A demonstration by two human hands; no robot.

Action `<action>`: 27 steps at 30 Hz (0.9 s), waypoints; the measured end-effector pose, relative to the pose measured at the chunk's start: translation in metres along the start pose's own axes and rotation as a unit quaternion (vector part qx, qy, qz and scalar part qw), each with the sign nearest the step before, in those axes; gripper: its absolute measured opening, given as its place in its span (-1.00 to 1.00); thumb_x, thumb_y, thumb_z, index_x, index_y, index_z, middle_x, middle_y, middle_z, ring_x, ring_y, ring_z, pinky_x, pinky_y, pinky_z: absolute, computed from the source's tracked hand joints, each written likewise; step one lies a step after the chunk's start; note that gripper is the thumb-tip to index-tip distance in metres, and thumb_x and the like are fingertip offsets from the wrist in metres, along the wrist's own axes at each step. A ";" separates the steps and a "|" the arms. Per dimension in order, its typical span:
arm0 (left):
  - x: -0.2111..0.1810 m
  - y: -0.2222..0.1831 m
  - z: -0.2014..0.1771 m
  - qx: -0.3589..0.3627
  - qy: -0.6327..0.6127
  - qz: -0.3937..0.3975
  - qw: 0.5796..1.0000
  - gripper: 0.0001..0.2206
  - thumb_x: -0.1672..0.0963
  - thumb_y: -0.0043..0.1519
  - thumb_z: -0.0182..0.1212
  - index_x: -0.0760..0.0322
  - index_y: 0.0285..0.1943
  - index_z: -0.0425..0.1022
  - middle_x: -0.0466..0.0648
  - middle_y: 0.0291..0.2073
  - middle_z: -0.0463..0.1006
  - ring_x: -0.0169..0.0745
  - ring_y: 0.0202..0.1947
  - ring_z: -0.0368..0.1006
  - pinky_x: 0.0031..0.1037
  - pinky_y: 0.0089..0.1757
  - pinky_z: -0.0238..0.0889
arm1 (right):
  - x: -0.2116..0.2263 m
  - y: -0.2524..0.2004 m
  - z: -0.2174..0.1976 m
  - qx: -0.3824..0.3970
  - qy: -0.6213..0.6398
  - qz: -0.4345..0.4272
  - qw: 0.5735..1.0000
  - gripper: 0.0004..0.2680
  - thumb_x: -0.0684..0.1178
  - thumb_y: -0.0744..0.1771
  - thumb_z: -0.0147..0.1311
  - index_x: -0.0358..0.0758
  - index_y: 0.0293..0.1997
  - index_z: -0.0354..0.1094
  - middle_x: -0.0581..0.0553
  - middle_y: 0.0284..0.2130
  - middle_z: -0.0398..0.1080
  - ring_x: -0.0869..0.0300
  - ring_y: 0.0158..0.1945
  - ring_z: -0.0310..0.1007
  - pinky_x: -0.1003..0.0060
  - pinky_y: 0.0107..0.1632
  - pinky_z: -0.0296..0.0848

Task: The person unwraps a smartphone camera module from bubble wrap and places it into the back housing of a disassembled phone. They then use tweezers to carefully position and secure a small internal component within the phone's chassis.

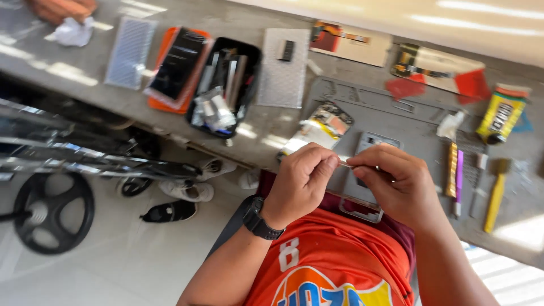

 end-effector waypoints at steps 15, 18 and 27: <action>0.004 -0.013 -0.078 -0.030 0.332 -0.028 0.942 -0.70 0.24 0.47 0.25 0.36 0.38 0.49 0.17 0.17 0.62 0.03 0.03 0.62 -0.27 -0.02 0.57 | -0.002 0.008 0.054 0.007 -0.212 -0.090 0.973 -0.85 -0.19 0.48 0.33 -0.06 0.18 0.68 -0.02 0.01 0.62 0.17 -0.20 0.60 0.19 -0.27 0.48; -0.007 -0.013 -0.060 -0.017 0.305 0.022 0.952 -0.87 0.21 0.49 0.22 0.42 0.11 0.59 0.15 -0.29 0.63 0.34 -0.22 0.54 0.04 -0.11 0.39 | -0.019 0.000 0.041 -0.017 -0.219 -0.122 0.968 -0.88 -0.24 0.49 0.29 -0.23 0.16 0.66 -0.22 -0.01 0.65 -0.03 0.10 0.71 0.11 0.05 0.58; -0.013 -0.036 0.044 0.143 0.222 0.103 0.959 -0.78 0.14 0.51 0.27 0.39 0.25 0.63 0.16 0.05 0.61 0.28 0.19 0.60 -0.07 0.13 0.54 | -0.041 -0.020 -0.001 -0.081 -0.285 -0.084 0.951 -0.90 -0.19 0.42 0.34 -0.27 0.04 0.66 -0.37 -0.26 0.60 -0.39 -0.16 0.64 -0.22 -0.15 0.61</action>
Point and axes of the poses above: each hand's wrist, its own y-axis towards the middle knuckle, its own z-axis out of the palm, x = y × z, the point moved 6 cm from there along y, towards the middle knuckle
